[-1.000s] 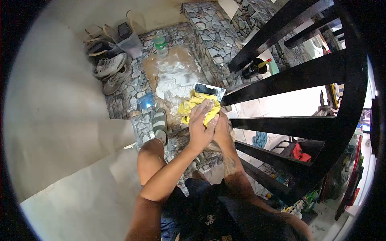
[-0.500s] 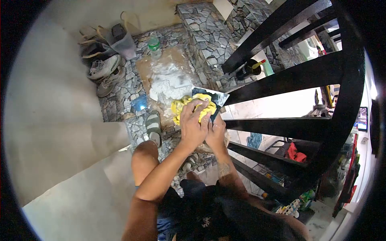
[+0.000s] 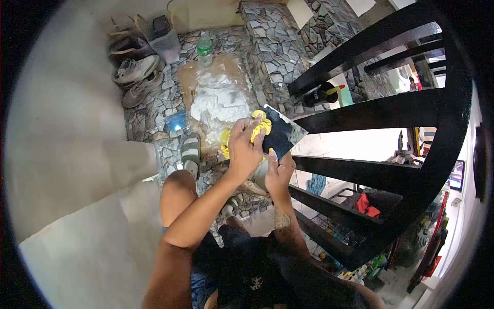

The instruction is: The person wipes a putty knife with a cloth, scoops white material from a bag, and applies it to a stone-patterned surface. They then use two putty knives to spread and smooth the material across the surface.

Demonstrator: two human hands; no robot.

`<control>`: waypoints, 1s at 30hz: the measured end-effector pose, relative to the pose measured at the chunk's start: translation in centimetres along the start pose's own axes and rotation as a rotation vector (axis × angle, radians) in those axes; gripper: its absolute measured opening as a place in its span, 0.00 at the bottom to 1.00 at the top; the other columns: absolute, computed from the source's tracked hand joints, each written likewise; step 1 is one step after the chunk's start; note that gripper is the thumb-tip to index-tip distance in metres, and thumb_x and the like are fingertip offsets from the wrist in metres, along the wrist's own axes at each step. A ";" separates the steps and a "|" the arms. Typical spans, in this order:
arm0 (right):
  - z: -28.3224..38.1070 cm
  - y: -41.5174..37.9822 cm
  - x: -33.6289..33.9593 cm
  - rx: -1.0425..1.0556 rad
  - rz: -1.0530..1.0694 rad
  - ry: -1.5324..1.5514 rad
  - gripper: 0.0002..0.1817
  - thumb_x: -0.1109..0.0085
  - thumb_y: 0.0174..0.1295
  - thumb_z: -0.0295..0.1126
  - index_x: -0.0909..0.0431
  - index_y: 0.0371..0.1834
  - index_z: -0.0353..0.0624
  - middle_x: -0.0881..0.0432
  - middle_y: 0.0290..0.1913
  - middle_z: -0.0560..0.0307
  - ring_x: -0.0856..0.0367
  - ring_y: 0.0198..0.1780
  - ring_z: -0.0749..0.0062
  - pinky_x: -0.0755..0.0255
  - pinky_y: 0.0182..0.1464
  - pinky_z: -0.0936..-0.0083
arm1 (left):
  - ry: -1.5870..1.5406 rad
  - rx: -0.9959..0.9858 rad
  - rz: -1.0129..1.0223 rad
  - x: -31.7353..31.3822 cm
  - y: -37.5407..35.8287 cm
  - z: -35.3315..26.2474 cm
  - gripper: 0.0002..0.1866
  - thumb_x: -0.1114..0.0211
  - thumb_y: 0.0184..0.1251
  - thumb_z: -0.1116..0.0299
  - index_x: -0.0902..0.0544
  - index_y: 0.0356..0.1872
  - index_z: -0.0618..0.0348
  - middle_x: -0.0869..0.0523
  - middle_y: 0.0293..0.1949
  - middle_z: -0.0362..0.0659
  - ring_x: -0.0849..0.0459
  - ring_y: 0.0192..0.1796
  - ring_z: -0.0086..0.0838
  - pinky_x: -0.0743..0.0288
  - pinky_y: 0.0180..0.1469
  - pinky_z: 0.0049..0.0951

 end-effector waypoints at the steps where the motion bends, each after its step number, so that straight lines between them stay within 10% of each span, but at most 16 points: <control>1: 0.0 0.0 0.0 0.008 -0.004 -0.004 0.12 0.51 0.61 0.30 0.28 0.42 0.31 0.23 0.37 0.40 0.24 0.38 0.47 0.33 0.42 0.63 | -0.006 0.017 -0.011 0.0 0.0 0.2 0.16 0.39 0.54 0.73 0.20 0.45 0.63 0.23 0.38 0.51 0.24 0.41 0.44 0.30 0.44 0.35; 6: 1.3 0.5 0.1 0.108 -0.070 0.143 0.12 0.47 0.60 0.33 0.29 0.34 0.31 0.26 0.28 0.38 0.29 0.31 0.40 0.37 0.34 0.55 | -0.046 0.168 -0.012 0.1 0.3 1.3 0.12 0.41 0.58 0.71 0.20 0.41 0.67 0.23 0.35 0.54 0.23 0.38 0.46 0.30 0.41 0.36; 13: 1.7 -0.7 0.3 0.076 0.041 -0.018 0.12 0.52 0.60 0.26 0.27 0.44 0.31 0.21 0.38 0.43 0.21 0.39 0.54 0.31 0.43 0.68 | -0.030 0.316 -0.052 0.3 0.4 2.4 0.11 0.42 0.60 0.69 0.22 0.31 0.70 0.23 0.31 0.55 0.24 0.36 0.52 0.31 0.39 0.40; 18: 2.5 -0.6 1.2 -0.018 -0.074 0.183 0.10 0.49 0.60 0.28 0.29 0.39 0.30 0.23 0.33 0.42 0.23 0.32 0.51 0.32 0.34 0.62 | -0.108 0.338 -0.094 0.3 0.6 4.0 0.08 0.41 0.57 0.74 0.23 0.36 0.67 0.21 0.31 0.51 0.22 0.34 0.43 0.29 0.39 0.35; 22: 0.4 1.1 1.1 -0.367 -0.164 1.028 0.08 0.52 0.62 0.22 0.28 0.42 0.31 0.22 0.40 0.54 0.21 0.37 0.68 0.24 0.41 0.72 | -0.282 0.425 0.083 0.1 1.1 3.7 0.08 0.40 0.53 0.81 0.23 0.36 0.64 0.21 0.32 0.44 0.23 0.35 0.29 0.29 0.40 0.28; 24: -2.3 1.4 0.8 -0.417 -0.204 1.098 0.08 0.49 0.61 0.23 0.27 0.41 0.32 0.22 0.40 0.55 0.21 0.36 0.71 0.24 0.41 0.74 | -0.306 0.296 0.227 -0.7 0.9 4.5 0.06 0.41 0.54 0.81 0.22 0.33 0.64 0.19 0.33 0.42 0.22 0.36 0.24 0.29 0.40 0.25; 30: -2.7 2.9 -0.3 -0.302 -0.252 0.890 0.10 0.46 0.59 0.22 0.24 0.44 0.34 0.21 0.40 0.62 0.27 0.39 0.84 0.34 0.44 0.86 | -0.747 0.727 0.444 -1.9 -0.3 2.3 0.04 0.38 0.57 0.77 0.20 0.34 0.64 0.18 0.32 0.39 0.21 0.34 0.21 0.28 0.37 0.21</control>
Point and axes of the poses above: each hand's wrist, its own y-axis towards the middle knuckle, its own x-axis out of the back of the hand, z = x × y, the point moved 5 cm from there along y, towards the middle knuckle
